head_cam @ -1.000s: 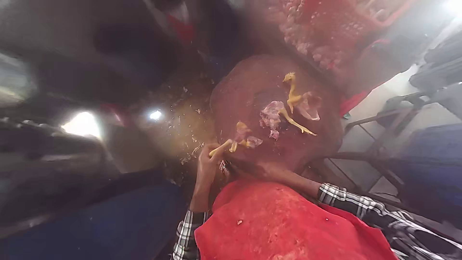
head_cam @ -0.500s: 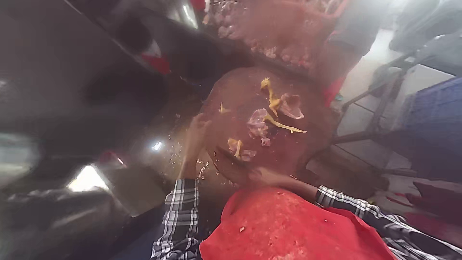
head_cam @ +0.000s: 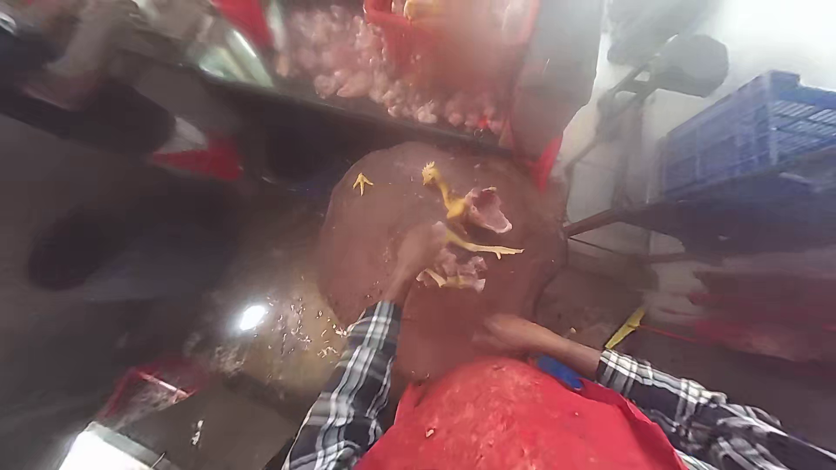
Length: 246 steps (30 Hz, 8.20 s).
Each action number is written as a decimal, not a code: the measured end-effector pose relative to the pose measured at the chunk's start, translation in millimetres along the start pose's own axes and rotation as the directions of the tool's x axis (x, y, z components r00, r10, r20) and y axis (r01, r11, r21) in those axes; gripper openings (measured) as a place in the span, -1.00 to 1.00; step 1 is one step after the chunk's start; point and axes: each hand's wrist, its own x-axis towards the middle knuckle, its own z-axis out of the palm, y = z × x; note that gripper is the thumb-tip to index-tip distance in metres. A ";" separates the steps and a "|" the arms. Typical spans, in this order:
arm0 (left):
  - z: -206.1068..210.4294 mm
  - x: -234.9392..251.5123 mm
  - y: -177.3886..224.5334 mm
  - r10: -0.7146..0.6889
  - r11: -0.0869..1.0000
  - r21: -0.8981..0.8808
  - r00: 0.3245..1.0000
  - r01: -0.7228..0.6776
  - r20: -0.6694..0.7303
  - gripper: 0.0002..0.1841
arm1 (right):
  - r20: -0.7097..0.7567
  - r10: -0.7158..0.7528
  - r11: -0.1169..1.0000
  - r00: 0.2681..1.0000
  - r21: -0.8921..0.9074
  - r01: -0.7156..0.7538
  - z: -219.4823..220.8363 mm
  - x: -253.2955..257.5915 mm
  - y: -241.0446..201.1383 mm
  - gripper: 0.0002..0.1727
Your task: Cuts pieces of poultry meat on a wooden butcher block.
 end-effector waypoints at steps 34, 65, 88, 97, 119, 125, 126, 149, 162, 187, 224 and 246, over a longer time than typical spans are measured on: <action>160.1 -276.8 -115.0 -0.791 0.471 -0.818 0.568 0.332 -0.225 -0.26 | -0.281 -0.338 0.924 0.898 0.082 0.373 47.0 22.8 -92.2 -0.31; 202.4 -302.8 -79.9 -0.585 0.541 -0.747 0.811 0.386 -0.004 -0.34 | -0.244 -0.396 0.819 0.885 0.342 0.461 35.1 -15.3 -105.9 -0.11; 131.8 -383.1 -101.5 -0.746 0.302 -0.944 0.649 0.131 -0.148 -0.47 | -0.163 0.090 0.949 0.982 0.313 -0.035 19.6 0.1 -5.3 -0.26; 135.5 -265.6 -95.6 -0.638 0.472 -0.865 0.743 0.169 -0.202 -0.50 | -0.498 -0.401 0.738 0.769 0.322 0.594 -57.1 -57.6 -153.7 -0.03; 127.1 -379.7 -134.5 -0.636 0.353 -0.931 0.707 -0.089 -0.308 -0.50 | -0.174 -0.266 0.922 0.948 0.242 0.303 -10.9 -13.8 -110.0 -0.20; 117.4 -387.2 -125.9 -0.525 0.022 -0.899 0.761 -0.436 -0.382 -0.39 | -0.063 -0.162 0.987 0.985 0.002 0.162 20.9 37.3 -68.9 -0.15; 117.1 -390.1 -124.5 -0.528 -0.061 -0.886 0.769 -0.459 -0.361 -0.34 | -0.035 -0.110 0.994 0.993 -0.026 0.109 20.6 42.6 -67.5 -0.12; 141.7 -425.1 -89.0 -0.305 0.152 -0.979 0.949 0.136 0.084 -0.41 | 0.070 -0.153 0.987 0.986 0.063 0.149 39.0 35.8 -55.9 -0.14; 149.3 -375.1 -117.4 -0.648 0.745 -0.285 0.756 0.604 -0.091 -0.58 | -0.097 -0.498 0.867 0.861 -0.036 0.497 32.0 8.5 -85.4 -0.18; 165.4 -350.5 -101.9 -0.618 0.753 -0.389 0.773 0.531 -0.141 -0.59 | -0.250 -0.683 0.679 0.686 0.127 0.723 39.2 -10.5 -124.4 -0.07; 139.6 -325.0 -89.2 -0.617 0.783 -0.458 0.617 0.420 -0.488 -0.74 | 0.076 -0.146 0.986 0.986 -0.064 0.151 58.5 33.9 -61.8 -0.09; -144.7 -101.9 -77.8 -0.338 0.941 -0.158 0.813 0.299 -0.473 -0.60 | -0.016 0.035 0.898 0.999 0.439 -0.025 23.3 37.1 -38.7 -0.34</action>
